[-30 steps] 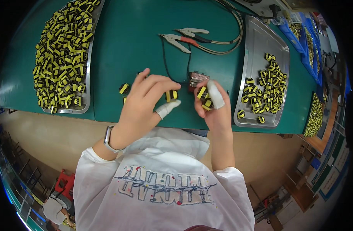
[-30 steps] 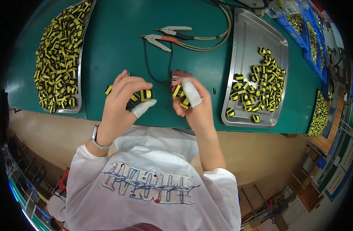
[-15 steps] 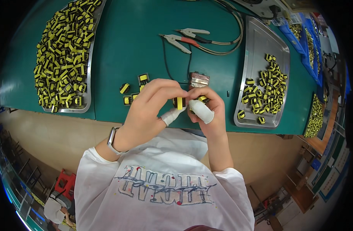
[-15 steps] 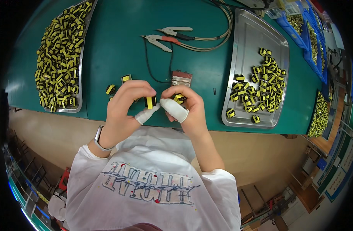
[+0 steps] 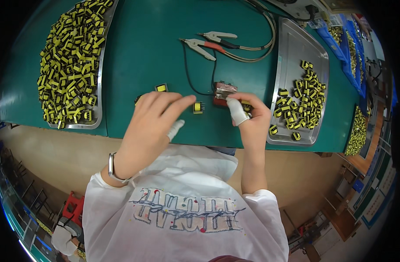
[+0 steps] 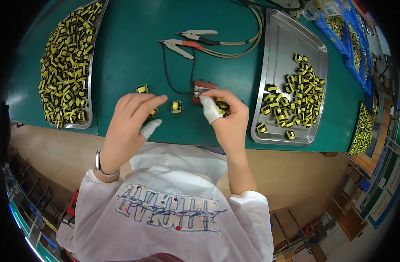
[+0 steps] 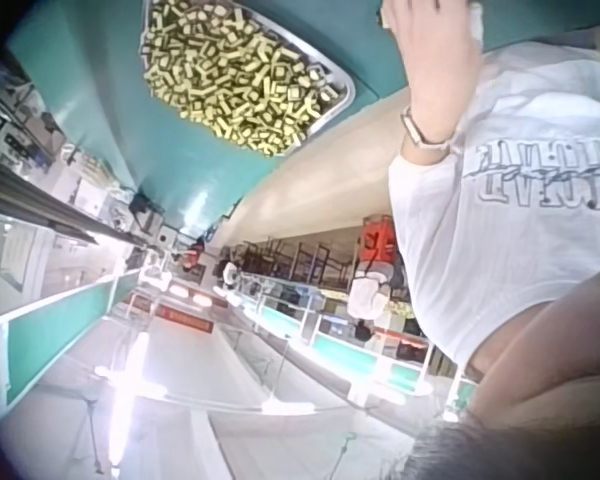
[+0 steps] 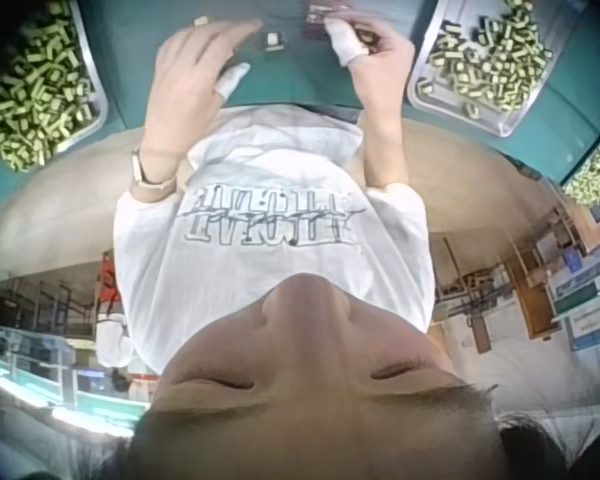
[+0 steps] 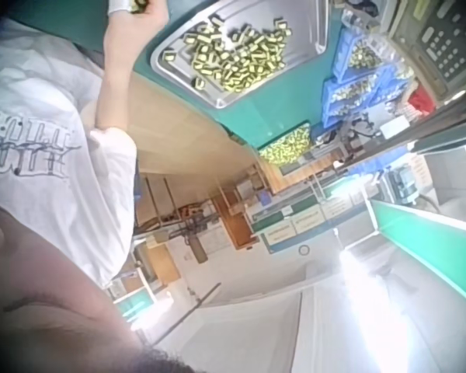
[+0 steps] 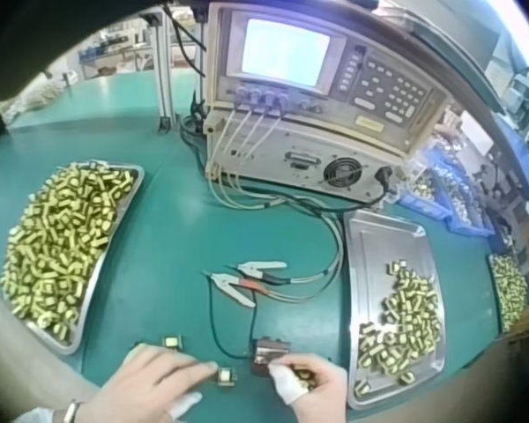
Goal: Assembling and testing small electronic components on a production floor workbench.
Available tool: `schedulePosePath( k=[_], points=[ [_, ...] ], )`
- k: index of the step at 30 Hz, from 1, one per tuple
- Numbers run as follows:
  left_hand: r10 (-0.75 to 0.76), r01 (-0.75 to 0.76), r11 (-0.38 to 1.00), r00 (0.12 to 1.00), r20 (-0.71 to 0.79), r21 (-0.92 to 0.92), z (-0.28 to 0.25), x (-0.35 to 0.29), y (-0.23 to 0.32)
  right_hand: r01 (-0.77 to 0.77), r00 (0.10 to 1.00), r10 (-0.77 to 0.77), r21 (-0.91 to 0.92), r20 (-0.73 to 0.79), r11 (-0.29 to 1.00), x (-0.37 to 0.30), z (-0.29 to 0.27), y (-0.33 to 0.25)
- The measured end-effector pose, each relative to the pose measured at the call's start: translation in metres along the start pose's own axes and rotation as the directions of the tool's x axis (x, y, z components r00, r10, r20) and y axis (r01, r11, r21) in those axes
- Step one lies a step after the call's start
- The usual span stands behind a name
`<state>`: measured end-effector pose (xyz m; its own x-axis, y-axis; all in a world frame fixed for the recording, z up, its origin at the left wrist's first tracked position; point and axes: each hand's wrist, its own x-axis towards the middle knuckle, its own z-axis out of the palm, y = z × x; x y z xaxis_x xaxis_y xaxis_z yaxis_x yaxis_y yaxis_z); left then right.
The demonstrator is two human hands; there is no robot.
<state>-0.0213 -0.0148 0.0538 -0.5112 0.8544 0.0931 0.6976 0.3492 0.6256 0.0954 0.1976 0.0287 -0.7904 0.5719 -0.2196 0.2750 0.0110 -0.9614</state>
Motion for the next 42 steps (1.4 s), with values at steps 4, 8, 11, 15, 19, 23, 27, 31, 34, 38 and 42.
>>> schedulePosePath(
  k=[4,8,11,15,19,23,27,31,34,38,42],
  points=[
    [-0.012,0.020,0.990,0.998,-0.060,0.141,0.010,0.002,-0.008,0.023,1.000,-0.023,0.003,-0.013,1.000,0.004,0.000,0.008],
    [0.034,-0.026,0.988,0.998,-0.047,0.152,0.025,0.009,-0.002,0.010,1.000,-0.009,0.052,-0.017,0.999,0.001,0.005,0.006],
    [0.071,-0.059,0.978,0.996,-0.052,0.199,0.042,0.016,-0.006,0.022,1.000,-0.022,0.069,-0.003,0.997,-0.001,0.004,0.005],
    [0.081,-0.067,0.985,0.993,-0.082,0.158,0.048,0.020,-0.003,-0.083,0.995,0.074,0.152,0.062,0.985,-0.007,0.000,0.001],
    [0.063,-0.078,0.994,0.981,-0.181,-0.080,0.042,0.017,0.001,-0.223,0.967,0.175,0.284,0.183,0.933,-0.013,0.000,0.007],
    [0.050,-0.098,0.979,0.964,-0.260,-0.177,0.041,0.013,0.005,-0.496,0.852,0.221,0.598,0.474,0.629,-0.018,0.007,0.006],
    [0.053,-0.090,0.985,0.968,-0.244,-0.144,0.037,0.008,0.007,-0.430,0.887,0.211,0.563,0.412,0.706,-0.015,0.010,0.010],
    [-0.090,0.140,0.972,0.964,-0.251,0.187,0.025,-0.007,-0.004,-0.180,0.982,0.189,0.183,-0.028,0.966,-0.003,-0.001,0.006],
    [-0.185,0.268,0.925,0.936,-0.298,0.269,0.022,-0.013,-0.014,-0.196,0.971,0.205,0.081,-0.124,0.977,0.013,-0.012,0.007],
    [-0.222,0.235,0.971,0.952,-0.211,0.037,0.029,-0.019,-0.024,-0.212,0.970,0.206,-0.034,-0.131,0.977,0.018,-0.013,0.010],
    [-0.181,0.196,0.979,0.960,-0.215,0.051,0.043,-0.020,-0.023,-0.143,0.987,0.131,-0.130,-0.091,0.981,0.016,-0.011,0.007]
  ],
)
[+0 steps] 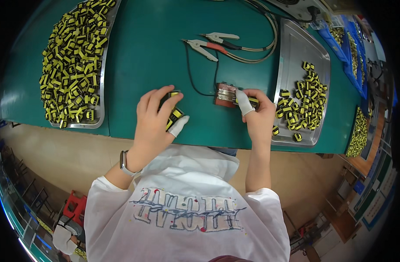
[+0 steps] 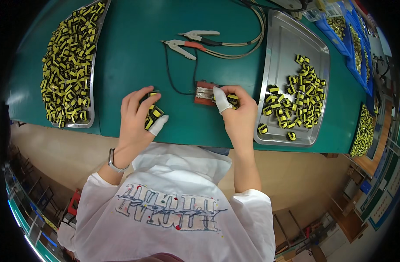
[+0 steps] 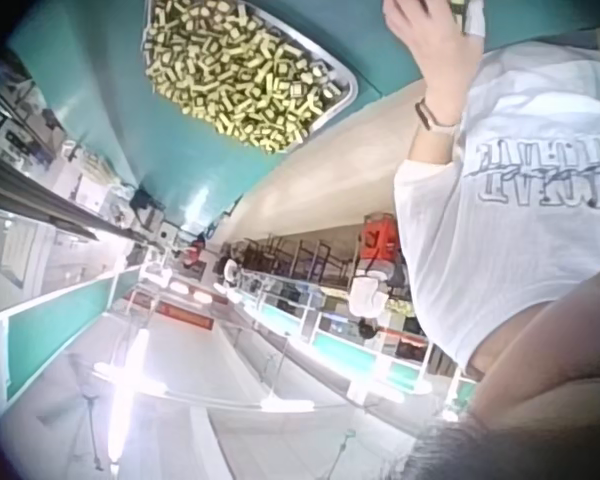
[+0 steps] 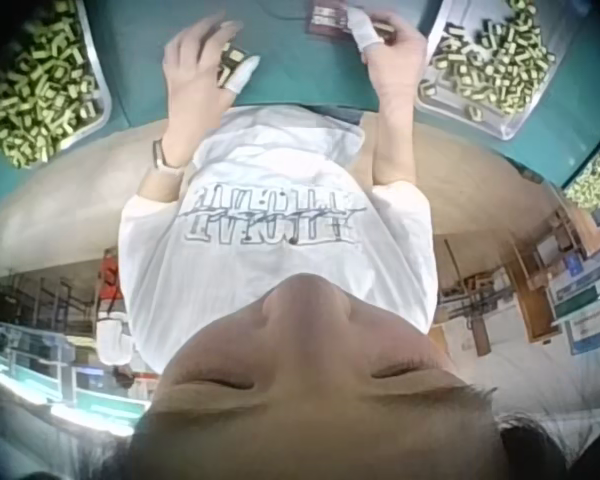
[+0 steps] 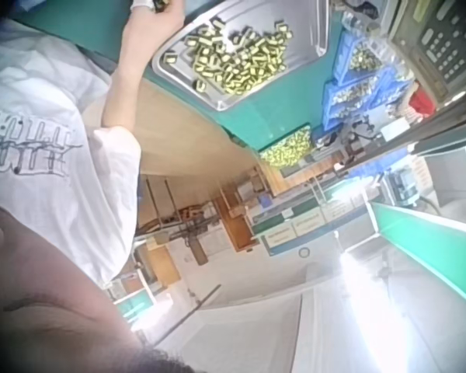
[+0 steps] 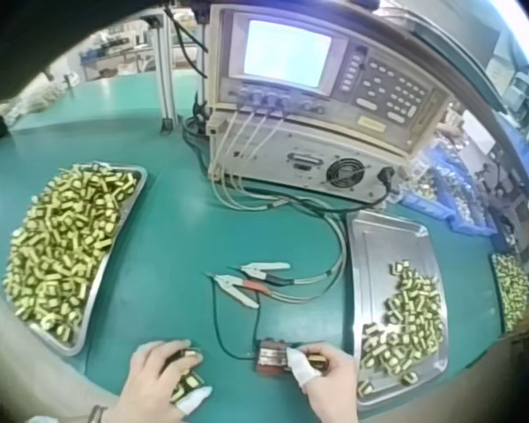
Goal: Assembling and testing small electronic components on a production floor workbench.
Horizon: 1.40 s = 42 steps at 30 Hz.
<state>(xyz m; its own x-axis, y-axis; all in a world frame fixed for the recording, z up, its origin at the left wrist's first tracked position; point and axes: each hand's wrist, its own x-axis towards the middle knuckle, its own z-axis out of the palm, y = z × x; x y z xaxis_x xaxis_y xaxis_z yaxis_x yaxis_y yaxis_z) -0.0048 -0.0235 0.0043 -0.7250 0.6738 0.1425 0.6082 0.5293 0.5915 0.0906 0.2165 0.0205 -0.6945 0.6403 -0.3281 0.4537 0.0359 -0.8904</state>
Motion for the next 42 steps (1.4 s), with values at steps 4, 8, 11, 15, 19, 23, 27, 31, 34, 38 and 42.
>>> schedulePosePath(
  k=[4,8,11,15,19,23,27,31,34,38,42],
  points=[
    [0.111,-0.111,0.994,0.993,0.042,-0.016,0.008,0.005,0.007,0.009,1.000,-0.009,0.003,-0.001,1.000,-0.001,-0.002,0.006],
    [0.301,-0.293,0.954,0.940,0.164,-0.070,0.008,0.017,0.009,0.312,0.903,-0.308,-0.037,-0.299,0.949,-0.005,-0.016,0.032],
    [0.435,-0.440,0.897,0.862,0.259,-0.043,0.002,0.024,0.006,0.346,0.685,-0.446,-0.282,-0.576,0.895,-0.010,-0.027,0.039],
    [0.506,-0.517,0.854,0.800,0.323,-0.058,-0.004,0.029,-0.001,0.121,0.607,-0.442,-0.473,-0.660,0.873,-0.020,-0.049,0.053],
    [0.496,-0.505,0.861,0.804,0.328,-0.063,-0.008,0.033,-0.005,-0.037,0.577,-0.571,-0.717,-0.584,0.696,-0.025,-0.060,0.062],
    [0.468,-0.482,0.875,0.826,0.312,-0.037,-0.012,0.032,-0.004,0.168,0.480,-0.739,-0.778,-0.472,0.606,-0.030,-0.044,0.050],
    [0.333,-0.338,0.940,0.894,0.300,-0.038,-0.016,0.022,-0.001,0.601,0.691,-0.720,-0.504,-0.062,0.620,-0.042,0.003,0.028],
    [0.246,-0.243,0.969,0.944,0.220,-0.040,-0.013,0.017,0.000,0.759,0.646,-0.722,-0.307,0.248,0.574,-0.041,0.042,0.025],
    [0.201,-0.205,0.979,0.967,0.157,0.013,-0.008,0.010,0.002,0.772,0.635,-0.712,-0.266,0.299,0.577,-0.038,0.051,0.027],
    [0.180,-0.178,0.984,0.980,0.090,-0.024,0.002,0.009,0.007,0.774,0.632,-0.702,-0.297,0.328,0.559,-0.036,0.049,0.029],
    [0.190,-0.184,0.980,0.979,0.075,-0.080,0.009,0.013,0.008,0.702,0.712,-0.653,-0.272,0.257,0.658,-0.038,0.042,0.029]
  ],
)
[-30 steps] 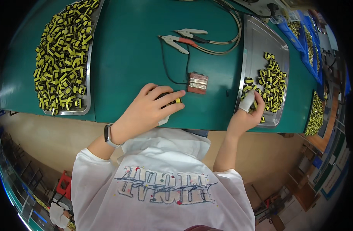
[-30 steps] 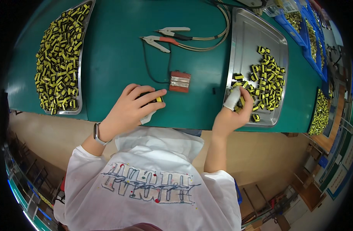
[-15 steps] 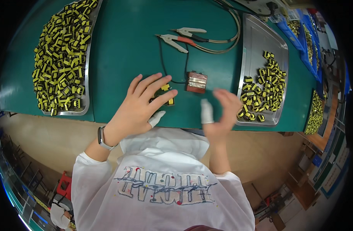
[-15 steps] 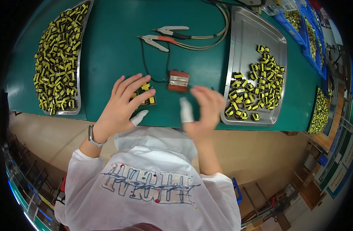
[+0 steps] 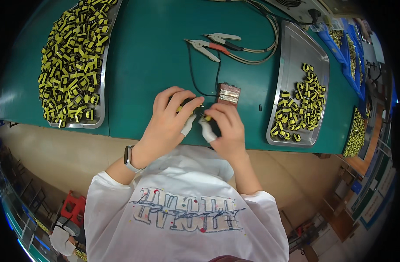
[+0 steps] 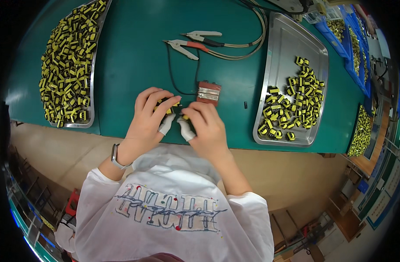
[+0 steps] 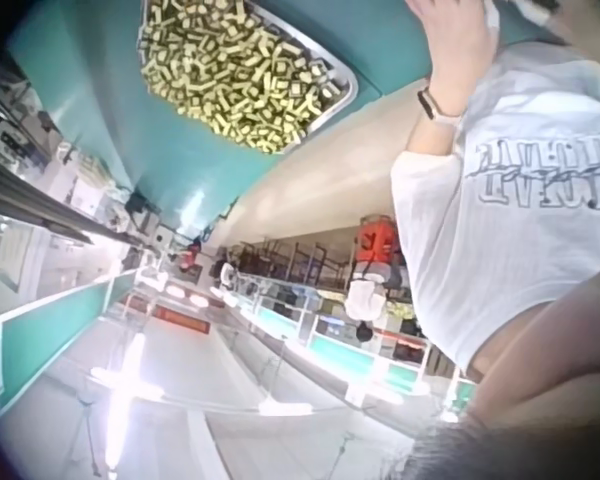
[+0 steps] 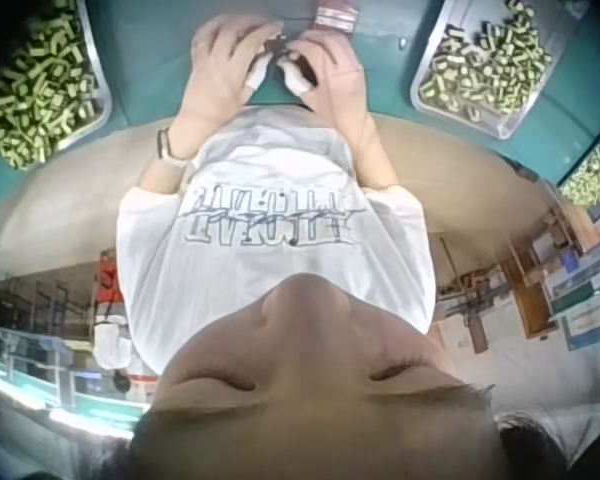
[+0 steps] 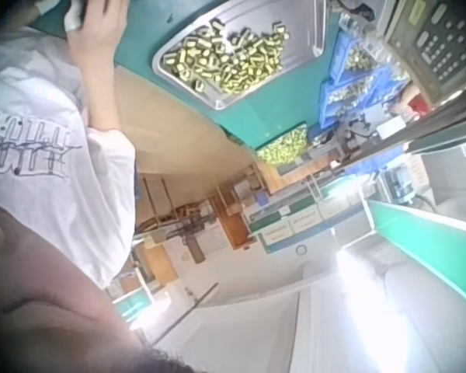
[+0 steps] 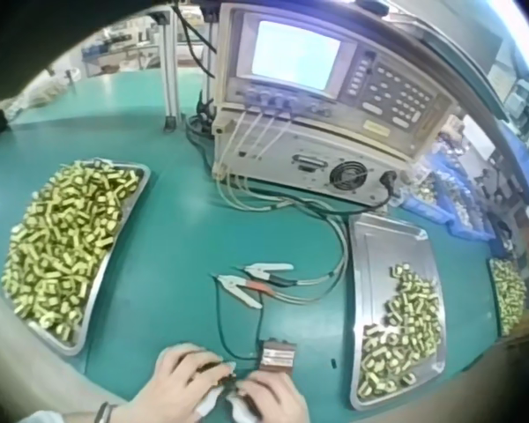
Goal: Assembling and testing small electronic components on a production floor workbench.
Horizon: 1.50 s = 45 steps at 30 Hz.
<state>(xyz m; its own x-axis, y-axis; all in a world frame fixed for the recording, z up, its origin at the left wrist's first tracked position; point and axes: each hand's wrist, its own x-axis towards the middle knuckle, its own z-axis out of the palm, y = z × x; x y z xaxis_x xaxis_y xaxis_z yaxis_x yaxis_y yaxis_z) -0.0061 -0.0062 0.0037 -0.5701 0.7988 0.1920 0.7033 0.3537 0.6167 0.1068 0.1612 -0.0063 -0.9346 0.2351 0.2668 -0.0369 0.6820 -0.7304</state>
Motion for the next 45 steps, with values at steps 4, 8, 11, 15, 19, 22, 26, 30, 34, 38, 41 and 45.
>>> schedulePosePath(
  k=[4,8,11,15,19,22,26,30,34,38,41,45],
  points=[
    [0.047,-0.045,0.998,0.999,0.026,-0.054,0.004,0.010,-0.001,-0.294,0.909,0.388,0.426,-0.152,0.856,-0.013,-0.020,0.008],
    [0.074,-0.071,0.994,0.997,0.031,-0.087,0.010,0.016,0.000,-0.440,0.776,0.614,0.572,-0.146,0.692,0.000,-0.032,0.017],
    [0.149,-0.134,0.985,0.979,0.142,-0.108,0.004,0.023,0.004,-0.531,0.708,0.691,0.537,-0.144,0.655,0.016,-0.036,0.018],
    [0.143,-0.132,0.988,0.977,0.158,-0.076,0.003,0.025,0.012,-0.515,0.749,0.646,0.486,-0.145,0.706,0.019,-0.034,0.029],
    [0.143,-0.143,0.990,0.981,0.131,-0.014,0.008,0.027,0.017,-0.595,0.723,0.684,0.416,-0.096,0.687,0.026,-0.034,0.027],
    [0.159,-0.166,0.985,0.978,0.137,0.037,0.014,0.027,0.016,-0.602,0.722,0.685,0.399,-0.098,0.692,0.026,-0.034,0.028],
    [0.181,-0.196,0.975,0.973,0.143,0.102,0.015,0.027,0.015,-0.573,0.744,0.663,0.428,-0.088,0.699,0.028,-0.034,0.028],
    [0.154,-0.156,0.984,0.988,-0.029,-0.088,0.009,0.029,0.021,-0.564,0.750,0.650,0.631,0.122,0.532,0.017,-0.049,0.022],
    [0.076,-0.110,0.940,0.990,-0.116,-0.323,0.005,0.030,0.024,-0.556,0.755,0.468,0.826,0.459,0.088,0.009,-0.041,0.013],
    [0.101,-0.132,0.937,0.989,-0.110,-0.324,0.008,0.029,0.021,-0.600,0.692,0.492,0.800,0.529,-0.018,0.011,-0.037,0.004],
    [0.061,-0.134,0.876,0.984,-0.168,-0.463,0.009,0.028,0.021,-0.558,0.730,0.543,0.821,0.415,0.121,0.012,-0.039,0.011],
    [0.071,-0.069,0.994,0.997,0.011,-0.080,-0.001,0.022,0.015,-0.568,0.716,0.697,0.609,0.034,0.554,0.027,-0.042,0.018]
  ],
)
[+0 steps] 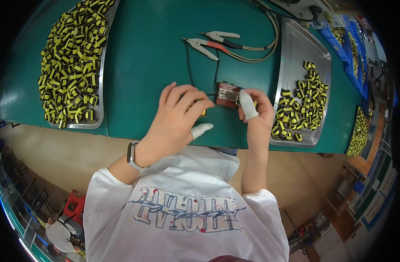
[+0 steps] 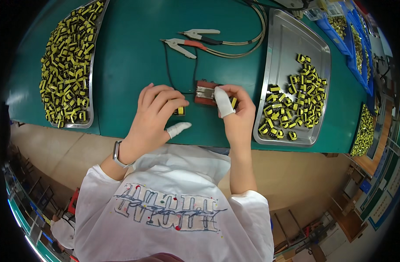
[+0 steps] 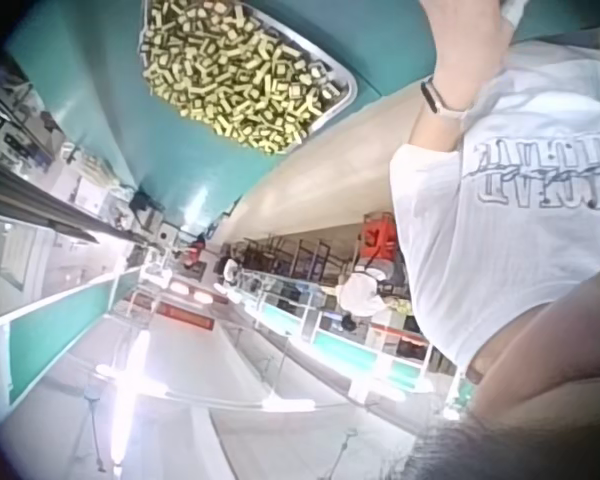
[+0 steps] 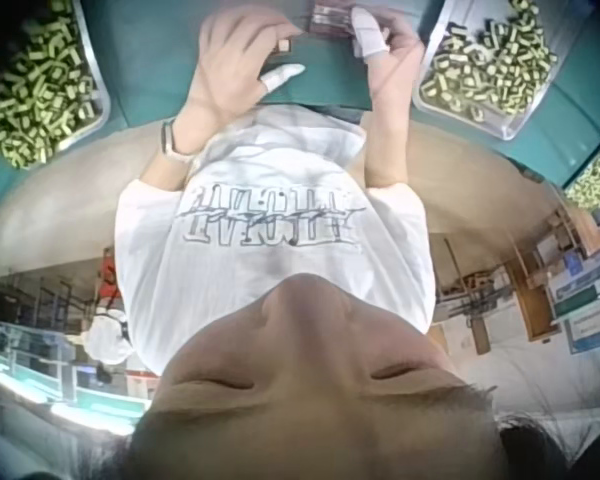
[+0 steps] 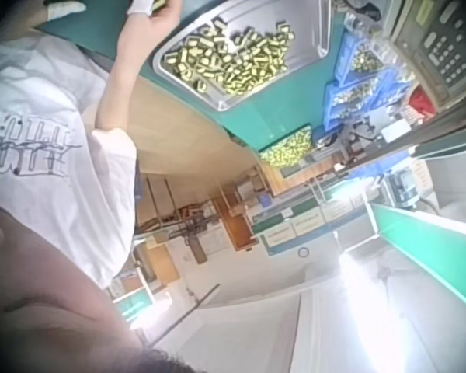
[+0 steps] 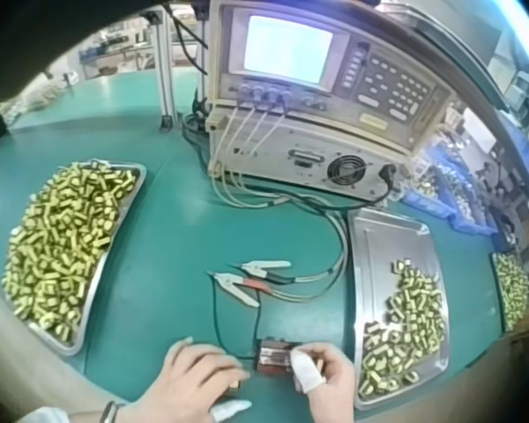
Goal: Assembling and testing small electronic components on a production floor workbench.
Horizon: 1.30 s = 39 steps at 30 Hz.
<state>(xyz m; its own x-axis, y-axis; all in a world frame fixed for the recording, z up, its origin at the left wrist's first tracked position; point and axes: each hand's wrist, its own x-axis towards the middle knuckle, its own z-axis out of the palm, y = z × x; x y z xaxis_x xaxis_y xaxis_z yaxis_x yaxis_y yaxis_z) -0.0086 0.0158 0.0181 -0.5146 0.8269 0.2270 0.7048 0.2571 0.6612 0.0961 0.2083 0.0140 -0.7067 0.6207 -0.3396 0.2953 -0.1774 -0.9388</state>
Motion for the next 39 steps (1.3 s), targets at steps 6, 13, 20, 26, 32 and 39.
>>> schedulePosePath(
  k=[6,13,20,26,32,39],
  points=[
    [-0.072,0.069,0.990,0.997,0.025,0.121,0.004,-0.003,-0.005,0.139,0.990,-0.144,-0.210,-0.007,0.968,0.007,-0.003,0.015],
    [-0.018,0.020,1.000,0.998,-0.055,0.019,0.002,0.000,-0.004,-0.153,0.974,0.106,0.236,0.200,0.960,-0.004,-0.007,0.001],
    [0.029,-0.039,0.995,0.994,-0.106,-0.092,0.004,0.006,0.004,-0.132,0.924,0.028,0.251,0.381,0.959,-0.022,0.013,0.005],
    [0.084,-0.097,0.990,0.989,-0.124,-0.099,0.005,0.007,0.002,-0.098,0.943,0.063,0.095,0.325,0.991,-0.024,0.011,-0.002],
    [0.067,-0.072,0.995,0.995,0.068,0.073,-0.001,0.011,-0.003,0.471,0.880,-0.442,-0.446,0.173,0.761,-0.006,-0.002,-0.002],
    [0.014,-0.018,0.999,0.996,0.086,0.051,0.002,0.014,-0.008,0.479,0.866,-0.462,-0.576,0.190,0.662,-0.011,0.003,-0.003]
  ],
)
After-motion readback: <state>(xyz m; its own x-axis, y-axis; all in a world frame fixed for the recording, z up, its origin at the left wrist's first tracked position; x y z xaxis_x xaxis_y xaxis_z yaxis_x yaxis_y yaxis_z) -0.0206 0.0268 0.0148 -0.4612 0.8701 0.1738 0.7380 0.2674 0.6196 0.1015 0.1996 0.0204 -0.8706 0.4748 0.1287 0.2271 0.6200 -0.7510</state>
